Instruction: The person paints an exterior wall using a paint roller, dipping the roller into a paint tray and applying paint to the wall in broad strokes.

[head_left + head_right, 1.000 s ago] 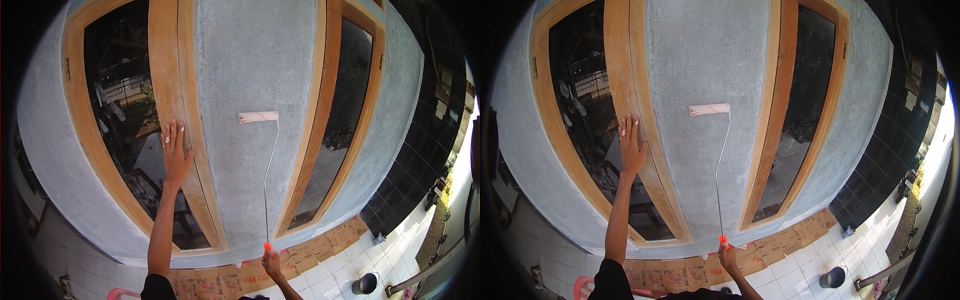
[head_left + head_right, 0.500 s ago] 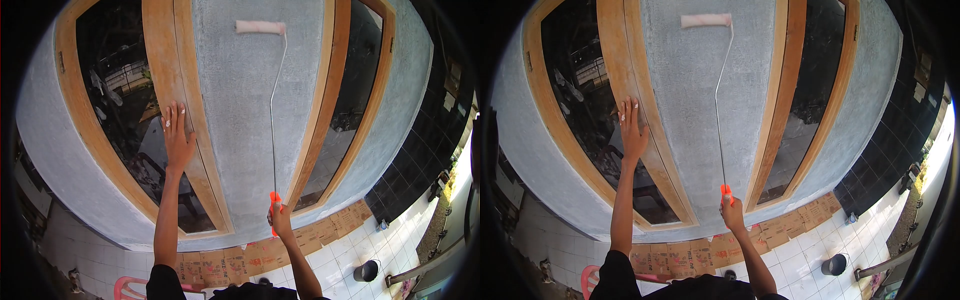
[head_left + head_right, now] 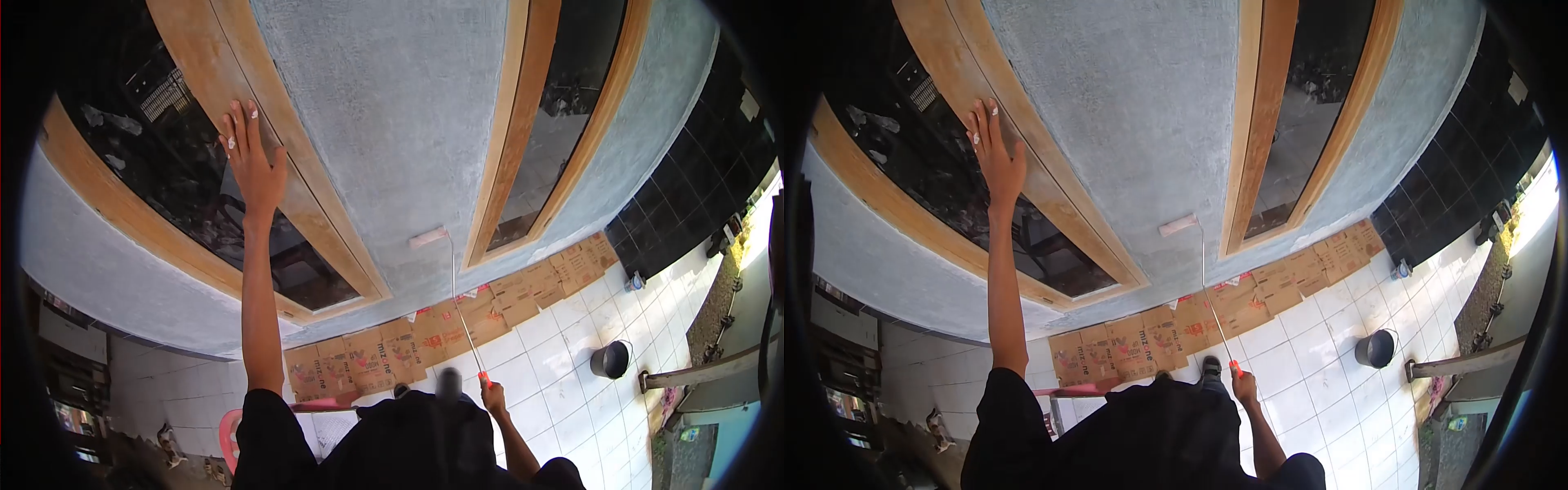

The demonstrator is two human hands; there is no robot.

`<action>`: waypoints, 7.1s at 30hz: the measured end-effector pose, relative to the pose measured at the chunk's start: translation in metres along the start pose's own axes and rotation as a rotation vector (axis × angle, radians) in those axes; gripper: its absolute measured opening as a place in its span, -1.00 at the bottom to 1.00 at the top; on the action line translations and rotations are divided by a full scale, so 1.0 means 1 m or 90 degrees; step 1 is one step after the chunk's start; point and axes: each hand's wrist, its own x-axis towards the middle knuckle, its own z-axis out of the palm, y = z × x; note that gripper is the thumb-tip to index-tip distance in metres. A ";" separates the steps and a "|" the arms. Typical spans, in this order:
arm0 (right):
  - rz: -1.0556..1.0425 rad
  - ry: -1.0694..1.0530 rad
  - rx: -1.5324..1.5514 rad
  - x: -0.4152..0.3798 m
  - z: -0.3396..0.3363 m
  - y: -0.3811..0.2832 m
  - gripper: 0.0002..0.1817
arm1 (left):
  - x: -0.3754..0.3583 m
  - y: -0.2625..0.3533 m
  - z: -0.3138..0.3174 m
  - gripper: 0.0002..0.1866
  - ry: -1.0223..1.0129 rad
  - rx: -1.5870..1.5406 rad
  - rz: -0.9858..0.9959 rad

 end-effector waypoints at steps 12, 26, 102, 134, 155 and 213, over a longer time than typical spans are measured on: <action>-0.035 0.000 0.140 -0.001 -0.013 -0.039 -0.30 | 0.002 -0.002 -0.002 -0.19 0.012 0.015 0.009; -0.299 0.006 0.359 0.023 -0.109 -0.375 -0.38 | 0.001 0.004 -0.003 -0.18 0.006 0.016 -0.008; -0.403 -0.177 0.426 0.078 -0.063 -0.339 -0.49 | -0.098 0.057 0.023 -0.40 -0.079 -0.227 -0.317; -0.956 0.513 0.181 0.216 -0.341 -0.630 -0.65 | -0.340 0.294 0.117 -0.42 -0.090 -0.663 -0.927; -1.234 0.744 0.078 0.268 -0.341 -0.635 -0.93 | -0.124 0.282 0.026 -0.38 0.047 -0.692 -0.976; -1.262 0.725 0.073 0.268 -0.344 -0.633 -0.94 | 0.035 0.182 -0.068 -0.12 0.035 -0.472 -0.851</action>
